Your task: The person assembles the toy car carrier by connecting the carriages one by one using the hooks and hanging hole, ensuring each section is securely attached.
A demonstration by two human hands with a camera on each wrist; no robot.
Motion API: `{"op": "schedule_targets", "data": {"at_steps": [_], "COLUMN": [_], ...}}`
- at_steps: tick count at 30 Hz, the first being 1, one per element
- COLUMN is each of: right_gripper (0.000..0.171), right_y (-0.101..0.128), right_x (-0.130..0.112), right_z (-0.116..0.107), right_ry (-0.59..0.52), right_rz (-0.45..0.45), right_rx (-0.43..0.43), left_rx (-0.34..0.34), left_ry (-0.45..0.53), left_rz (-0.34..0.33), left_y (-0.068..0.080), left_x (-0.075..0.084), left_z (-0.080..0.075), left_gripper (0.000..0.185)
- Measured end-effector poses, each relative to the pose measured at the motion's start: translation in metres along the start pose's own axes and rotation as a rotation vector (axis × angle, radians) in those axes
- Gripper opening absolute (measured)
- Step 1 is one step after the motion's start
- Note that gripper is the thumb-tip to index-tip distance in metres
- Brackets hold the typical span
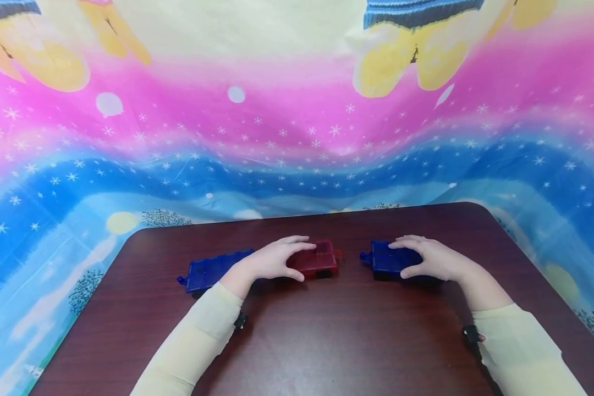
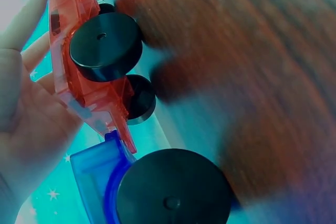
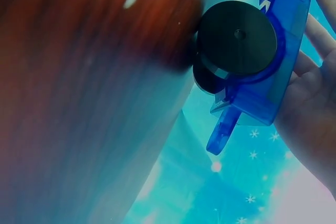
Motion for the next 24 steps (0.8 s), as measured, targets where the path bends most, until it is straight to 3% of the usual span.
{"op": "schedule_targets", "data": {"at_steps": [24], "right_gripper": [0.063], "right_y": [-0.012], "right_x": [-0.015], "right_z": [0.007], "right_ry": [-0.001], "right_rz": [-0.009], "right_rx": [-0.026], "left_rx": [0.014], "left_ry": [-0.011], "left_rz": [-0.008], "left_y": [0.001], "left_x": [-0.003], "left_z": [0.001], "left_gripper": [0.067]}}
Point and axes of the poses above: each hand's wrist, its own y-axis away from the middle knuckle, its own z-axis out of the palm, x = y × z, the point moved 3 cm from there along -y, towards the middle knuckle, and after that the axes turned 14 degrees about z, right-handed, at the moved point
